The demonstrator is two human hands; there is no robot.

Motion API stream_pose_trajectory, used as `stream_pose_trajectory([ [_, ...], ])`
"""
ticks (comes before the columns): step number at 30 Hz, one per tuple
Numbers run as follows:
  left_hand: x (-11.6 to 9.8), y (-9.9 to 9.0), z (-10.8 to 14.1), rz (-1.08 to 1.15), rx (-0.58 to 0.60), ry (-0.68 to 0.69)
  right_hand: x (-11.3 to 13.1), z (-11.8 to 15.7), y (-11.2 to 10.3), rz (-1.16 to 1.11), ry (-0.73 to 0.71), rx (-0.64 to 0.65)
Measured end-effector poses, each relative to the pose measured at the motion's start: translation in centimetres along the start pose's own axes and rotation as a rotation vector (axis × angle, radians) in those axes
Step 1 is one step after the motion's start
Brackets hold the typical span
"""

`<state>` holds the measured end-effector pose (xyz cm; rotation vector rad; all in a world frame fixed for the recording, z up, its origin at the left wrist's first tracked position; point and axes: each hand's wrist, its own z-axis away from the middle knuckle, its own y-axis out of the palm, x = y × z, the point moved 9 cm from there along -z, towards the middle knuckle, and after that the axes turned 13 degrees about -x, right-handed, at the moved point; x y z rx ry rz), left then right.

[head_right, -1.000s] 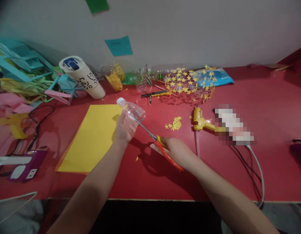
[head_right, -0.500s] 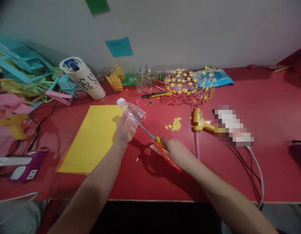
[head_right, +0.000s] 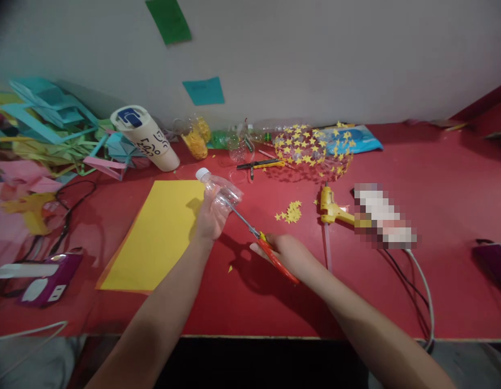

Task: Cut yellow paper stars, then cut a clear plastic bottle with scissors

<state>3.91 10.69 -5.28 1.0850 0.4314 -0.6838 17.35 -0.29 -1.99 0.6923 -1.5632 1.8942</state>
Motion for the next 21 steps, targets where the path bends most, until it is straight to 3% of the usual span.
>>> stream_pose_trajectory([
  [4, 0.2, 0.8, 0.5, -0.056, 0.092, 0.079, 0.6, 0.3, -0.6, 0.019, -0.01, -0.015],
  [15, 0.2, 0.2, -0.1, -0.062, 0.034, 0.102, 0.3, 0.1, 0.3, -0.071, 0.006, -0.014],
  [21, 0.4, 0.2, 0.0, -0.148, 0.065, 0.142, 0.0, 0.3, 0.9, -0.118, 0.054, 0.036],
])
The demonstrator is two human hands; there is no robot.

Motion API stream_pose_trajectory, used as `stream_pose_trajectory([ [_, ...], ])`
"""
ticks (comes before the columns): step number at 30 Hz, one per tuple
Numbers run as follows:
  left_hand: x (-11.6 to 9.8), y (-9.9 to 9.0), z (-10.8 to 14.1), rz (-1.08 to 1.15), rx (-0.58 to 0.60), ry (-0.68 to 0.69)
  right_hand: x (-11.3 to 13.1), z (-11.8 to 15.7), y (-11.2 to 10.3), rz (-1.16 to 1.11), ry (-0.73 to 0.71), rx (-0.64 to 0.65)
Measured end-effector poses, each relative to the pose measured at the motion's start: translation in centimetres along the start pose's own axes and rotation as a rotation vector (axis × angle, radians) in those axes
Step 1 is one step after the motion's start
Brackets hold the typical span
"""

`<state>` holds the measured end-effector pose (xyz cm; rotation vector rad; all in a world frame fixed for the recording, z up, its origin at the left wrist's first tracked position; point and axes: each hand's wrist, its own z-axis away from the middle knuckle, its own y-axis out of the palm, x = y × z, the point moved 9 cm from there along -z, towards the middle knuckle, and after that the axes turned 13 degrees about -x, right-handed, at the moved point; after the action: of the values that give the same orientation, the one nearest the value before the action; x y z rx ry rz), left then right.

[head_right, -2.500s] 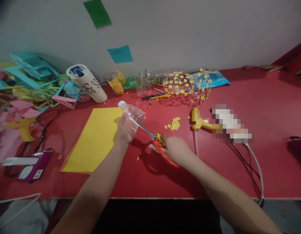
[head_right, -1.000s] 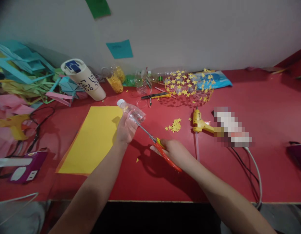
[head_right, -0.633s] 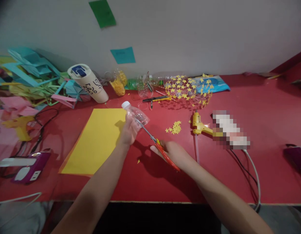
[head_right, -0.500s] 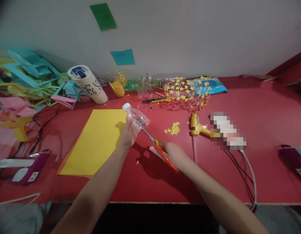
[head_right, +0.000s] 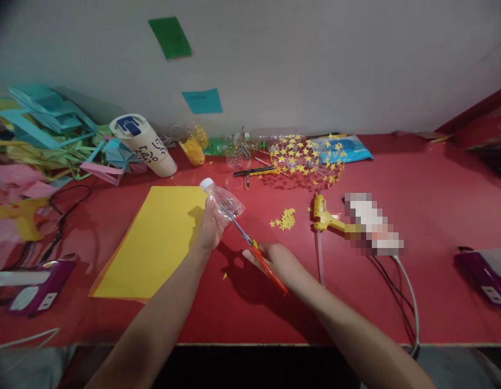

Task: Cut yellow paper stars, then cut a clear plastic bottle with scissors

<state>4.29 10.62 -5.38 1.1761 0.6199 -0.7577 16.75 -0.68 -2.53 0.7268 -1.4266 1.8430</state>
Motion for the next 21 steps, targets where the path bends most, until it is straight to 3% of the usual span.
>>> stream_pose_trajectory([
  [16, 1.0, -0.1, 0.6, -0.056, 0.052, -0.037, -1.5, -0.3, 0.2, -0.067, 0.079, -0.021],
  [21, 2.3, -1.5, 0.2, -0.142, 0.017, -0.055, -1.9, -0.4, 0.8, -0.101, 0.091, 0.01],
])
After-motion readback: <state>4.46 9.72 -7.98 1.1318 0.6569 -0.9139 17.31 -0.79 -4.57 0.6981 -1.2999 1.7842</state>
